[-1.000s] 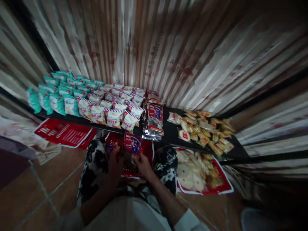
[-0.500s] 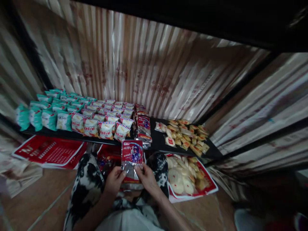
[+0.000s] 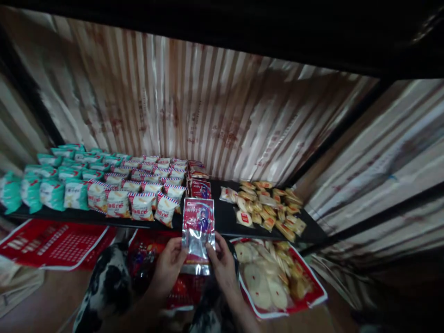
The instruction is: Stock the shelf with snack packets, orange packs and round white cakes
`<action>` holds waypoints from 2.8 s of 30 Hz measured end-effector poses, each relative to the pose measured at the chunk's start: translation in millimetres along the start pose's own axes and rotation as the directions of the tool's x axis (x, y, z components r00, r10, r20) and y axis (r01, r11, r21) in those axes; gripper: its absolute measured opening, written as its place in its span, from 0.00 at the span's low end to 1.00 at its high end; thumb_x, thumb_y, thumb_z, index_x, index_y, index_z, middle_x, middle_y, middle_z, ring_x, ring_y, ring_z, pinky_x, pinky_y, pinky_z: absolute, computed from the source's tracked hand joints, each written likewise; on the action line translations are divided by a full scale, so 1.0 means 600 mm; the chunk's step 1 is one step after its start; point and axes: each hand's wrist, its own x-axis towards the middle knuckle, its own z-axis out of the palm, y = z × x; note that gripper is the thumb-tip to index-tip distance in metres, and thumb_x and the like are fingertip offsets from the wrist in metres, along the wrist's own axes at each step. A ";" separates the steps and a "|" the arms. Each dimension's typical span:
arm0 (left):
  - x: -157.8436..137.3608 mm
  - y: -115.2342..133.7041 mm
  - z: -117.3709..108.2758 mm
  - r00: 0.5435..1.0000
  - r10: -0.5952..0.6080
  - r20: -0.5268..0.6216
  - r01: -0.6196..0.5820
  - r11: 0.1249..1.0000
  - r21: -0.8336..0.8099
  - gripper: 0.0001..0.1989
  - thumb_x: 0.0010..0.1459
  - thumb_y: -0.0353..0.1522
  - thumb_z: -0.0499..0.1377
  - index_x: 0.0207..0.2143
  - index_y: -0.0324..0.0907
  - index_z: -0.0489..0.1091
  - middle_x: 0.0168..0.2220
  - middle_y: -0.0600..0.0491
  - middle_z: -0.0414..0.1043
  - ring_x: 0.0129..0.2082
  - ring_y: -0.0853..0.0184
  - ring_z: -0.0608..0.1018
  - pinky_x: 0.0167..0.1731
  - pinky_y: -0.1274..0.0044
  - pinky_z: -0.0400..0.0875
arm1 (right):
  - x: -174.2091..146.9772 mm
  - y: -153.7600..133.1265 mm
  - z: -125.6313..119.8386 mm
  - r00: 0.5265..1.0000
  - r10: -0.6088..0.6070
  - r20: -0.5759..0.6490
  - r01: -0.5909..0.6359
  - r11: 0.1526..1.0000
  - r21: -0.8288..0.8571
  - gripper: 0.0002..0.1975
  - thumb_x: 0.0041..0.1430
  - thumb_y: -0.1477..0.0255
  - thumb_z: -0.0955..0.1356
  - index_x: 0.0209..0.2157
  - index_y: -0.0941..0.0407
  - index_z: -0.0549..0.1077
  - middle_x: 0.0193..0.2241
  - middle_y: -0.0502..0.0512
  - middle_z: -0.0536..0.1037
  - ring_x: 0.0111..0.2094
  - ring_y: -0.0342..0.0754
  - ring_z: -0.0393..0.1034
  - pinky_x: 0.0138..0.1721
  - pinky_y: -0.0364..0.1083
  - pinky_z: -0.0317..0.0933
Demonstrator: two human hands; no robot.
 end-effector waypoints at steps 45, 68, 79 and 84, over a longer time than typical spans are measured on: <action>0.279 0.038 0.154 0.902 0.426 0.067 -0.326 0.574 0.751 0.21 0.47 0.23 0.52 0.43 0.38 0.75 0.52 0.45 0.67 0.54 0.57 0.67 0.56 0.66 0.61 | 0.403 -0.043 0.041 0.938 -0.290 0.191 0.282 0.313 -0.907 0.15 0.60 0.69 0.60 0.41 0.56 0.76 0.42 0.58 0.77 0.46 0.52 0.68 0.50 0.48 0.57; 0.243 0.021 0.146 0.889 0.377 0.258 -0.410 0.408 0.816 0.23 0.52 0.25 0.50 0.52 0.32 0.66 0.58 0.39 0.60 0.62 0.51 0.56 0.61 0.61 0.53 | 0.459 -0.023 0.124 0.915 -0.158 0.372 0.397 0.174 -0.901 0.21 0.61 0.60 0.61 0.54 0.47 0.67 0.61 0.54 0.59 0.62 0.59 0.47 0.56 0.58 0.51; 0.244 0.001 0.142 0.873 0.414 0.259 -0.424 0.382 0.821 0.22 0.53 0.26 0.51 0.51 0.32 0.66 0.58 0.38 0.61 0.62 0.51 0.56 0.60 0.59 0.56 | 0.468 -0.053 0.131 0.894 -0.251 0.371 0.402 0.083 -0.912 0.19 0.62 0.62 0.60 0.52 0.50 0.70 0.56 0.55 0.66 0.56 0.56 0.57 0.54 0.54 0.52; 0.243 -0.001 0.140 0.875 0.422 0.239 -0.413 0.390 0.823 0.21 0.55 0.26 0.50 0.51 0.33 0.67 0.57 0.40 0.63 0.61 0.53 0.59 0.59 0.61 0.58 | 0.484 -0.037 0.132 0.880 -0.274 0.389 0.412 0.031 -0.911 0.23 0.63 0.62 0.59 0.58 0.50 0.63 0.62 0.56 0.57 0.62 0.58 0.46 0.56 0.57 0.48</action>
